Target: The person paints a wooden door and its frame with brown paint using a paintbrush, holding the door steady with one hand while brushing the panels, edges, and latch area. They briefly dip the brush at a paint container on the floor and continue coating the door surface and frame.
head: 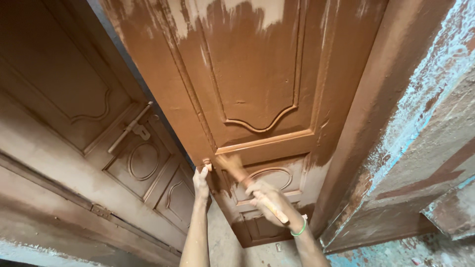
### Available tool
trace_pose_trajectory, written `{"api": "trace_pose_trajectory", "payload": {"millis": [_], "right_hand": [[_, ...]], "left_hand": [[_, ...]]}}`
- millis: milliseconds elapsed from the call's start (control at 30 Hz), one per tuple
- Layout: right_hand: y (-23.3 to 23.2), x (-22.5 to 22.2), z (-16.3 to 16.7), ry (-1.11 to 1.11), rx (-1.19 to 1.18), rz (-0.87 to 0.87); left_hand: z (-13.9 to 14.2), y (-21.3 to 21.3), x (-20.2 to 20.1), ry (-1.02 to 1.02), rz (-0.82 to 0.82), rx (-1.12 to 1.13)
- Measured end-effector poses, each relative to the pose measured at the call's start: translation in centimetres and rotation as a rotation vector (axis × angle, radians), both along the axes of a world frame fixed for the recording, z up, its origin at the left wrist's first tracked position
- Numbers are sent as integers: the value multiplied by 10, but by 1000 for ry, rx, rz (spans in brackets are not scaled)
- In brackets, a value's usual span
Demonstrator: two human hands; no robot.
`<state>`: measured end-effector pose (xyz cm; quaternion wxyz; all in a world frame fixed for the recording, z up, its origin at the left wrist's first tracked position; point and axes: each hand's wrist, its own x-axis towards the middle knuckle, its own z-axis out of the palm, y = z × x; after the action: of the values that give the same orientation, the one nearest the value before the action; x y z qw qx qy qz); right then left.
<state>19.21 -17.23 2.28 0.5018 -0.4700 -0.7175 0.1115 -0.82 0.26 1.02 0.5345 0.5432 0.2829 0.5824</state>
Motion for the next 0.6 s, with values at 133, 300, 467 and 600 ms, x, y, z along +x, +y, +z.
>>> {"api": "trace_pose_trajectory", "payload": {"millis": [133, 300, 467, 600], "right_hand": [[2, 0, 17, 484, -175, 57], [-1, 35, 33, 595, 485, -428], [-6, 44, 35, 541, 577, -652], [4, 20, 28, 332, 406, -288]], "left_hand": [[4, -3, -2, -9, 7, -24], [6, -6, -3, -16, 18, 1], [3, -5, -6, 3, 50, -15], [5, -7, -8, -15, 48, 14]]}}
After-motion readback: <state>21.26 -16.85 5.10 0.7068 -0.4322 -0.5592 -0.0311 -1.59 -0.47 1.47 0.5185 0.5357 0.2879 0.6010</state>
